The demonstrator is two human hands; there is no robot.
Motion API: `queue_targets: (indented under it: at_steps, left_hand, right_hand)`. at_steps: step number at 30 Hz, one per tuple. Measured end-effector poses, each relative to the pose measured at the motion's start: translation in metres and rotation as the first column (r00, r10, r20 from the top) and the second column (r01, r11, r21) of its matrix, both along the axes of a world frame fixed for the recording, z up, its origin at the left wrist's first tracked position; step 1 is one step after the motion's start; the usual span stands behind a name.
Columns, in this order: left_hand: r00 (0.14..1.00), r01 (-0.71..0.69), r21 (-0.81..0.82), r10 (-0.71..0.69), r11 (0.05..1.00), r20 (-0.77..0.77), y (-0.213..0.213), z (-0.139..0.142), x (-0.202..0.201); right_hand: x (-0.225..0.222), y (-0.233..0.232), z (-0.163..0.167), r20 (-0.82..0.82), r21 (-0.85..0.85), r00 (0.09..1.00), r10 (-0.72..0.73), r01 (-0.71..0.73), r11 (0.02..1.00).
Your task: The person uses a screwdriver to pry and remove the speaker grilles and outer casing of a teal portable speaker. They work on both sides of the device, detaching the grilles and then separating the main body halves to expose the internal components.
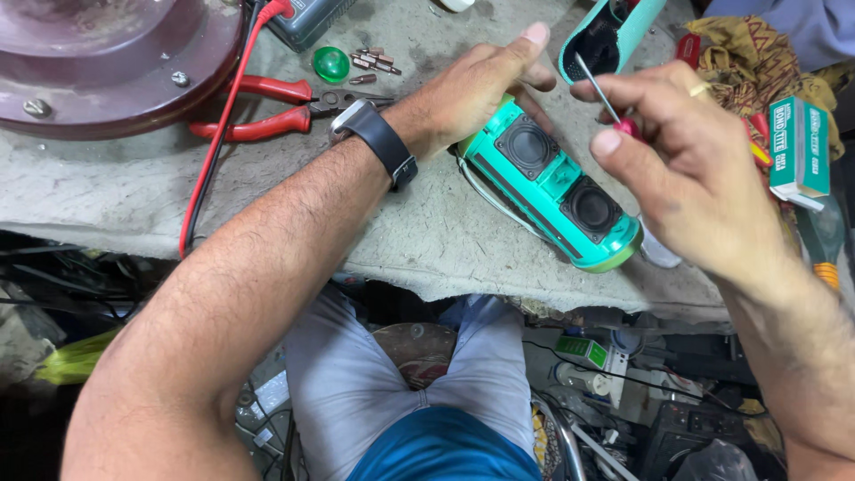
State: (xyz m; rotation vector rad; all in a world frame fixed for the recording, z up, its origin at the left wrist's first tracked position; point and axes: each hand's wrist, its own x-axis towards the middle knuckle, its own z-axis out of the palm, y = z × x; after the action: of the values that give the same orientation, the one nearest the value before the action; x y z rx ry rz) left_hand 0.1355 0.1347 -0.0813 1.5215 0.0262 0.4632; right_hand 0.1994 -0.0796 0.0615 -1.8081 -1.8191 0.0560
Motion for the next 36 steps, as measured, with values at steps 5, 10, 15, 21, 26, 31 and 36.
queue_targets:
  at_steps: [5,10,15,21,26,31,36]
  left_hand:
    - [0.998,0.035,0.023,-0.034,0.999,-0.053,0.007,0.0,0.001]
    - [0.991,0.101,-0.103,-0.109,0.99,-0.08,0.01,-0.002,0.004]
    - [0.993,0.091,-0.072,-0.096,0.993,-0.075,0.012,-0.002,0.003]
    - [0.99,0.125,-0.038,-0.127,0.991,-0.058,0.014,-0.003,0.002]
    - [0.992,0.12,-0.02,-0.121,0.993,-0.047,0.014,-0.003,0.002]
    - [0.992,0.112,-0.016,-0.112,0.994,-0.057,0.013,-0.003,0.002]
    - [0.992,0.106,-0.008,-0.106,0.994,-0.065,0.012,-0.001,0.001]
  right_hand:
    - [-0.021,-0.029,-0.022,0.159,0.109,0.977,-0.142,0.125,0.986]
    - [-0.022,-0.029,-0.033,0.265,0.179,0.964,-0.02,-0.029,0.984]
    - [-0.02,-0.024,-0.04,0.261,0.203,0.964,-0.038,-0.016,0.979]
    - [-0.012,-0.024,-0.05,0.33,0.201,0.944,-0.015,-0.055,0.978]
    - [-0.014,-0.019,-0.051,0.369,0.176,0.929,-0.012,-0.057,0.983]
    - [-0.016,-0.017,-0.051,0.384,0.162,0.923,-0.029,-0.036,0.986]
    - [-0.017,-0.017,-0.052,0.378,0.156,0.926,-0.027,-0.035,0.987]
